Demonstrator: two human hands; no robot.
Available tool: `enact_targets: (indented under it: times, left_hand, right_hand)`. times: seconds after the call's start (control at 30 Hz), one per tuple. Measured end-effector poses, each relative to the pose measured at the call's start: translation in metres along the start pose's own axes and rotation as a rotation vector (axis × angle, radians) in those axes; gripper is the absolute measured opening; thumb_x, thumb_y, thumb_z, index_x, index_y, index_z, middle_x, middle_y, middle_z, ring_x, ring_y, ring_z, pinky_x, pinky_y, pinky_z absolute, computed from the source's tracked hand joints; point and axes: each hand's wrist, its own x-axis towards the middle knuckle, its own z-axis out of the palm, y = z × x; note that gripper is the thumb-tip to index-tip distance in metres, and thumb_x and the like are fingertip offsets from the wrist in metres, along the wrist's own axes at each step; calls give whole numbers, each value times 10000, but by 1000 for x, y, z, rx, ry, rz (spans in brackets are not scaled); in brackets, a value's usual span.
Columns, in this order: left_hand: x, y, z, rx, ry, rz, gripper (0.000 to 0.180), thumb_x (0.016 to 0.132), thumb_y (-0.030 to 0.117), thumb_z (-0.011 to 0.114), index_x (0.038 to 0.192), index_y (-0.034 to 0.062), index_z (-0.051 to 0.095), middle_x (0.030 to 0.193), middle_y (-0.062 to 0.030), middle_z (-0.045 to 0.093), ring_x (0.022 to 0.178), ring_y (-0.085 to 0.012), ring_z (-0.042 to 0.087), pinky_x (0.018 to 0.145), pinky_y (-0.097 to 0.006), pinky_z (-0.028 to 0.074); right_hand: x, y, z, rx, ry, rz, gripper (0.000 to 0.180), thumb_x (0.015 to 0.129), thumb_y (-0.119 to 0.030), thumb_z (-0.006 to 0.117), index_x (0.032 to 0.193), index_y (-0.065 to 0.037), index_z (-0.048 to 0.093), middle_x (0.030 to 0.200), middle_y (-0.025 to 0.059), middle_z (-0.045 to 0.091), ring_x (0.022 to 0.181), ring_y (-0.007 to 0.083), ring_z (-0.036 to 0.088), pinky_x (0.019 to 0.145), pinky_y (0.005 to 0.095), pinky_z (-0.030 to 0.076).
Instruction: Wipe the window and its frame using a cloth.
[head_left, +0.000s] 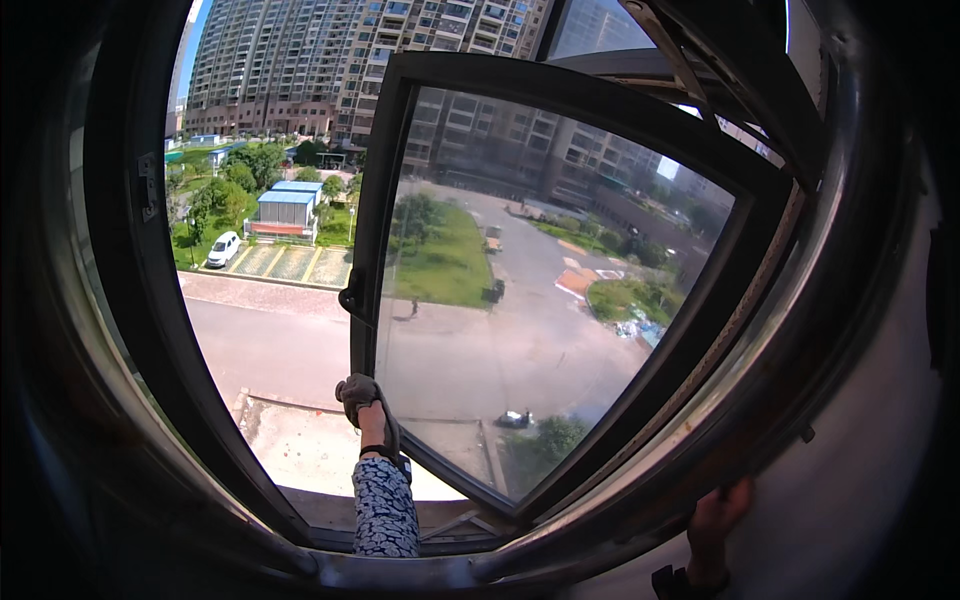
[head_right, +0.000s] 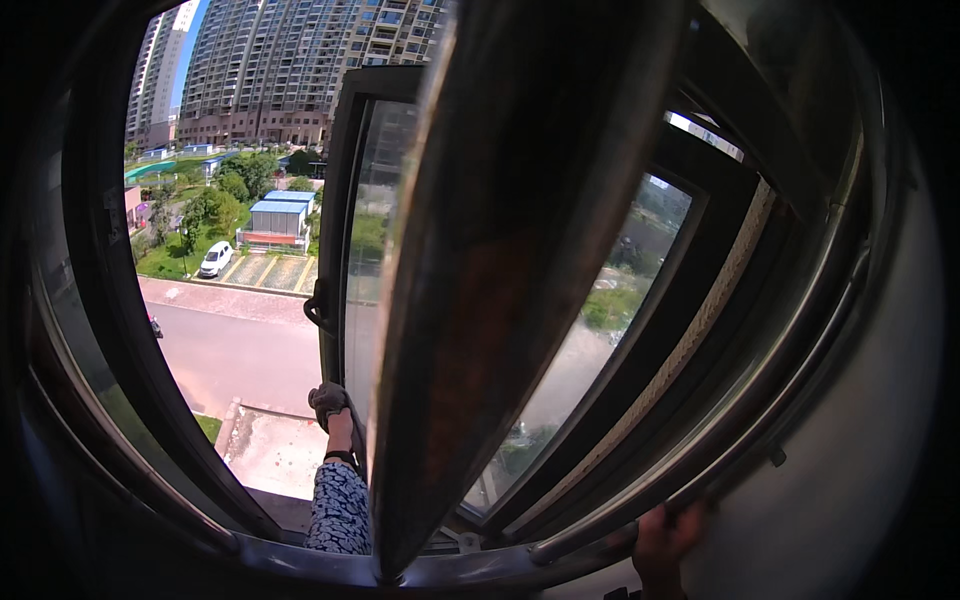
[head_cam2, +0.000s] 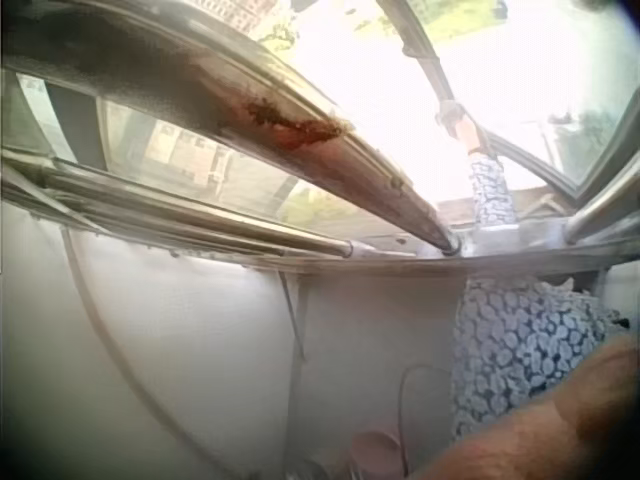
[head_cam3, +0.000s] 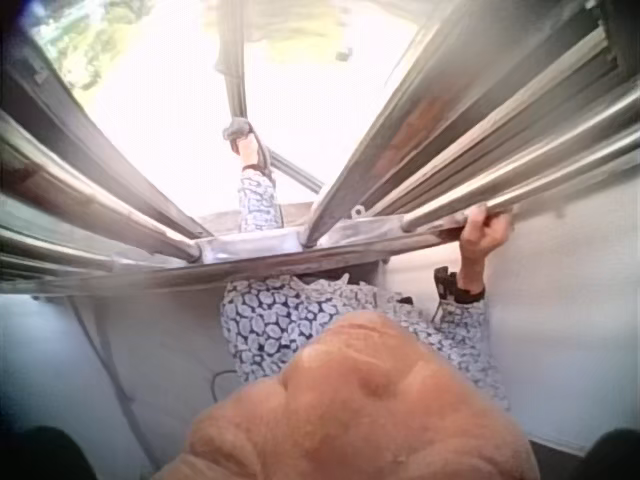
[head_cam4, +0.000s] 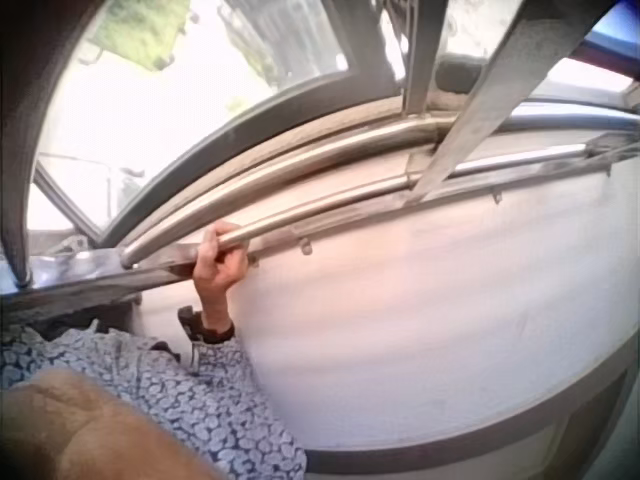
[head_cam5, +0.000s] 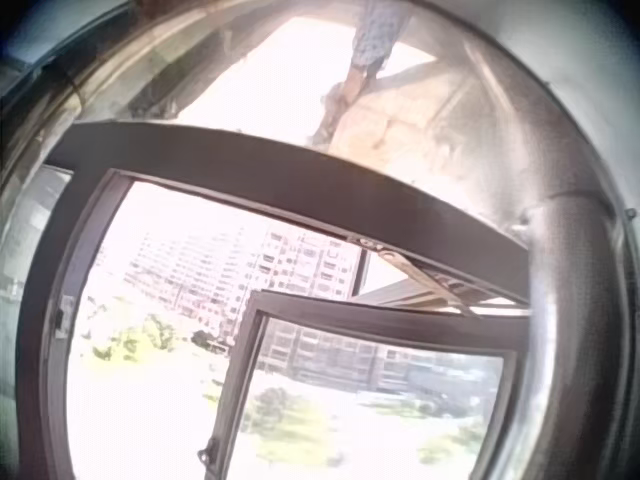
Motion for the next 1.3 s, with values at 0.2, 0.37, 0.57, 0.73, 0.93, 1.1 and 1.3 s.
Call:
enact_targets:
  times: [0.2,0.37,0.57,0.73,0.93,1.1,1.3]
  left_hand:
    - [-26,-13,18,-44,-204,-94,436,847,252,508,1067,-120,560,1043,-239,608,971,-324,601,831,-387,482]
    - [-63,-30,21,-128,-524,-183,389,850,219,504,1059,-104,566,1021,-210,617,931,-303,614,796,-382,499]
    - [-122,23,9,-263,-832,-252,336,854,179,499,1049,-84,575,995,-175,627,884,-278,630,754,-375,519]
    - [-175,116,-41,-478,-988,64,213,870,100,484,986,-44,588,858,-113,636,738,-216,636,650,-331,538]
    - [-223,179,-12,-441,-912,323,221,870,144,581,1025,-11,608,872,-72,646,784,-160,626,695,-306,522]
    - [-217,133,2,61,-578,592,400,716,268,698,1005,-2,636,948,-226,647,893,-349,633,771,-404,503]
    - [-205,93,1,307,-478,444,378,721,267,674,988,1,642,974,-225,645,956,-364,609,835,-411,476]
  right_hand:
    - [2,-4,27,54,0,39,472,865,-226,475,1220,80,423,1102,145,523,1008,203,510,887,322,403]
    - [4,9,52,80,57,86,423,857,-192,464,1179,83,454,1053,144,552,939,187,534,836,293,428]
    - [14,7,55,118,44,88,227,832,-82,508,1031,28,510,924,76,543,803,135,519,731,258,429]
    - [24,-13,54,87,48,-34,116,825,-79,541,922,-18,525,802,39,513,700,112,478,645,244,410]
    - [33,-16,30,72,84,26,128,816,-76,568,922,-16,529,800,32,515,669,107,479,621,240,415]
    - [33,-17,30,116,47,-34,137,787,-19,585,913,-10,530,752,40,534,624,98,499,588,234,423]
    - [29,-11,23,72,42,-27,129,788,-10,582,907,-12,531,763,44,538,631,94,498,578,235,423]
